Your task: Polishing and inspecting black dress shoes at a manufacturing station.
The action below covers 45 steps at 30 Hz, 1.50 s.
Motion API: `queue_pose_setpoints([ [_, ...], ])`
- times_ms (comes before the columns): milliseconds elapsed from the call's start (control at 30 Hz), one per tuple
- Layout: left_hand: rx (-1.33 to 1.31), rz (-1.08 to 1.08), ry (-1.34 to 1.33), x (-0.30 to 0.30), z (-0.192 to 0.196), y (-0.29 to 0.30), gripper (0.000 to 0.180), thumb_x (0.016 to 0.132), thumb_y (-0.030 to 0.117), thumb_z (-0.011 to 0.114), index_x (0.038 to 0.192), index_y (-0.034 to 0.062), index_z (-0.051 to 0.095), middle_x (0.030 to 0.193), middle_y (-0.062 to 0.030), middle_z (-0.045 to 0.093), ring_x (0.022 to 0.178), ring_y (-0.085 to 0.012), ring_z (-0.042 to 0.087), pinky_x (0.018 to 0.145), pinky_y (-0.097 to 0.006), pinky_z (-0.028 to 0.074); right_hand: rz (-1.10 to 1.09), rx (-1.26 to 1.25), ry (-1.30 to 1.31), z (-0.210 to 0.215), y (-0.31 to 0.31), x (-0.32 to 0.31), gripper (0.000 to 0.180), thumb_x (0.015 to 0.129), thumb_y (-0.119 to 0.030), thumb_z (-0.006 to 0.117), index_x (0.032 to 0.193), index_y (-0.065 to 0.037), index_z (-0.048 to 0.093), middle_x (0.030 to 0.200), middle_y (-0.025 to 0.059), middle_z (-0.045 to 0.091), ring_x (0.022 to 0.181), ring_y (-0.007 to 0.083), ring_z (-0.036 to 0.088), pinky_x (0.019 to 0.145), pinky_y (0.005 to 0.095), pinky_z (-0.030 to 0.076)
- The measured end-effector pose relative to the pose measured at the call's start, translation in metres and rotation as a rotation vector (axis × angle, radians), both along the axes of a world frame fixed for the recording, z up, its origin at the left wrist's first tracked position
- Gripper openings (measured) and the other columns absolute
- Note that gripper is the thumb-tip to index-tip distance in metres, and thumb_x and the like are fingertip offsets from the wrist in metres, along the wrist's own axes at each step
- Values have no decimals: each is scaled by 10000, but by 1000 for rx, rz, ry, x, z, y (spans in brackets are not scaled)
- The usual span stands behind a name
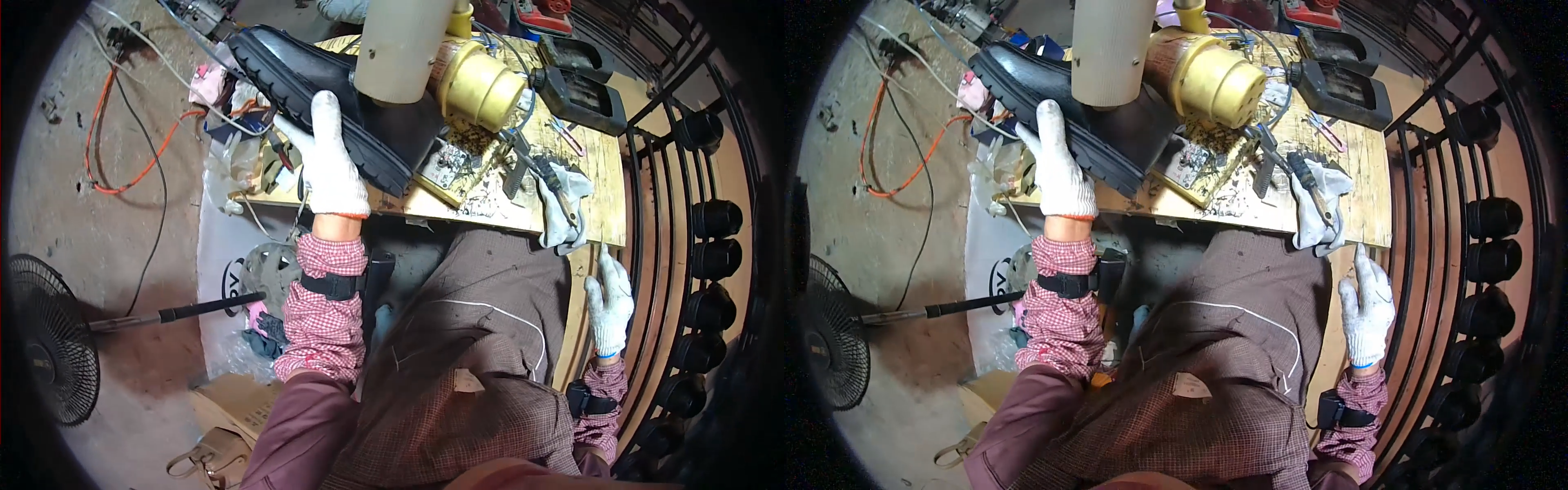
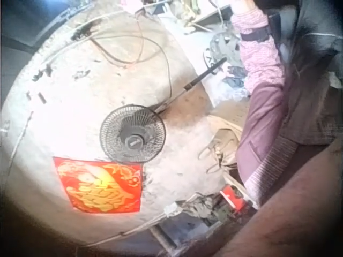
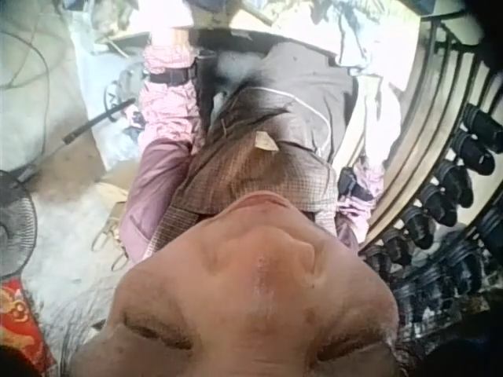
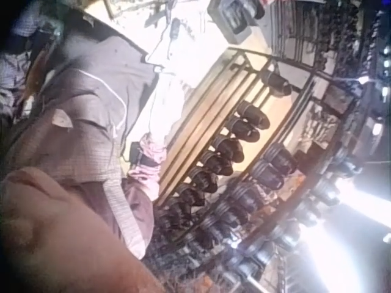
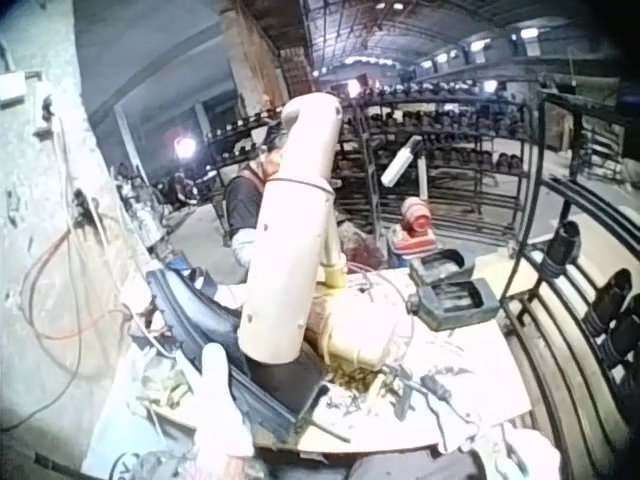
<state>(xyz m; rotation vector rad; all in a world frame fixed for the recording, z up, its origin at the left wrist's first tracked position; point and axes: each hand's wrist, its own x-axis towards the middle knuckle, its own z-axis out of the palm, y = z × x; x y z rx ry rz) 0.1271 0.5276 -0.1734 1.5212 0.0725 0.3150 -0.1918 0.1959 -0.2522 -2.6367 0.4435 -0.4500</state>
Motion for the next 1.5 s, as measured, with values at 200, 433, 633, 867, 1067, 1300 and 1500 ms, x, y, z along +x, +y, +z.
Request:
queue_pose_setpoints([
  [200,-77,-62,-15,16,13,-5,1114,1030,543,673,1720,31,-37,1739,-238,238,1511,-359,424,1184,-387,417,92,-12,-75,13,19,30,538,965,-170,749,1487,-96,640,1282,169,704,1122,336,704,973,398,562],
  [433,-357,-53,135,-26,16,-2,1227,962,520,777,1728,94,-81,1754,-182,218,1522,-331,384,1220,-459,387,494,-61,-308,66,80,111,598,866,-23,758,1452,-59,647,1341,153,726,1148,303,723,985,381,550],
  [633,-360,-123,164,-95,2,0,1223,960,532,778,1723,36,-38,1717,-190,310,1501,-312,414,1224,-411,359,900,-290,-542,113,172,166,473,906,-117,590,1373,-91,659,1306,95,693,1111,309,684,872,405,563],
  [867,-380,-153,239,-103,-22,41,1088,991,630,687,1735,88,107,1665,-164,397,1434,-282,480,1157,-385,440,1245,307,461,100,92,65,371,898,-295,728,1171,-44,740,1022,148,764,978,308,750,861,399,597],
  [1067,-751,-589,564,-163,-33,-5,764,1056,646,562,1573,86,516,1571,-113,565,1412,-298,542,1243,-452,405,654,376,-106,95,60,11,828,897,-495,818,1511,1,566,1552,235,568,1473,402,523,1225,452,416],
  [1300,-40,-1073,543,-154,-12,-85,764,1125,558,450,1667,36,315,1620,-129,492,1418,-278,527,1237,-398,383,742,-200,-322,138,24,-23,501,846,-485,833,1106,-67,739,1080,98,720,824,352,644,773,465,498],
  [1500,-282,-1487,396,-148,-27,-104,855,1121,437,520,1698,-58,130,1640,-252,435,1401,-327,545,1205,-416,397,-173,-169,-228,158,-69,11,547,728,-446,940,1001,-14,745,921,165,690,892,382,698,841,480,562],
])
